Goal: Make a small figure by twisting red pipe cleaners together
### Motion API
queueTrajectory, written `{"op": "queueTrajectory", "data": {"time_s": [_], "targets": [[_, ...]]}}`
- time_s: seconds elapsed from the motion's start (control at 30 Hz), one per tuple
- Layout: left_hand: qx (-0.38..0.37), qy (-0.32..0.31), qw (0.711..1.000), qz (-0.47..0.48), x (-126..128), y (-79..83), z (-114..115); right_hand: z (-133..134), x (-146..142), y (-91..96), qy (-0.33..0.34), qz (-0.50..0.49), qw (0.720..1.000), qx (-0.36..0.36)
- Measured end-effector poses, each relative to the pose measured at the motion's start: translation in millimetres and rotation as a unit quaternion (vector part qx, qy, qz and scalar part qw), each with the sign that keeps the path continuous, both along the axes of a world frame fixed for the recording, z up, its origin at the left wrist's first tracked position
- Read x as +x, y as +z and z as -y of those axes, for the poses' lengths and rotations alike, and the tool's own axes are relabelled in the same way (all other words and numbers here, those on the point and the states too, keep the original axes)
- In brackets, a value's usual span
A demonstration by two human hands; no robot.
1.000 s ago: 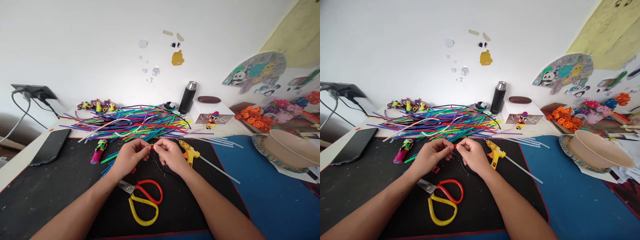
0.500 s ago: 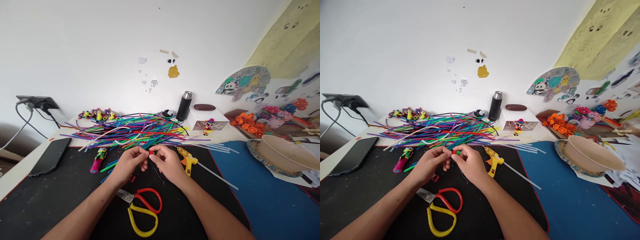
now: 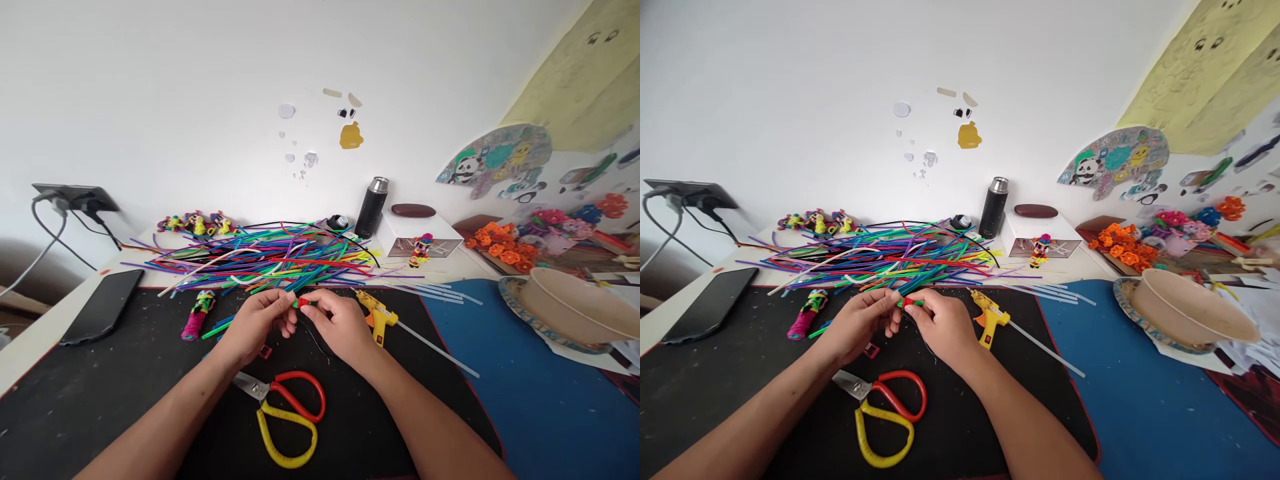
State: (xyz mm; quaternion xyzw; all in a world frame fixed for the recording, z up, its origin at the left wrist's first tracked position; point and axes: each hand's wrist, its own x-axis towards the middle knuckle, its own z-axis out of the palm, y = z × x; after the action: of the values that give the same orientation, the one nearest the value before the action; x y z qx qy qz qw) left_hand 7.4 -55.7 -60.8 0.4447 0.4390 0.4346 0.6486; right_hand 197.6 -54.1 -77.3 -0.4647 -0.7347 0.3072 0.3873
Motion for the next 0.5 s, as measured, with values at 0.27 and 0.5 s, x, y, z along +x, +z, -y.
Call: {"op": "queueTrajectory", "data": {"time_s": [0.27, 0.5], "targets": [[0.016, -0.011, 1.000, -0.022, -4.2, -0.3, -2.7, -0.5, -0.6, 2.5, -0.006, -0.025, 1.000, -0.011], [0.073, -0.046, 0.992, -0.089, -6.1, 1.9, -1.8, 0.3, -1.0, -1.3, -0.005, 0.016, 1.000, -0.015]]}}
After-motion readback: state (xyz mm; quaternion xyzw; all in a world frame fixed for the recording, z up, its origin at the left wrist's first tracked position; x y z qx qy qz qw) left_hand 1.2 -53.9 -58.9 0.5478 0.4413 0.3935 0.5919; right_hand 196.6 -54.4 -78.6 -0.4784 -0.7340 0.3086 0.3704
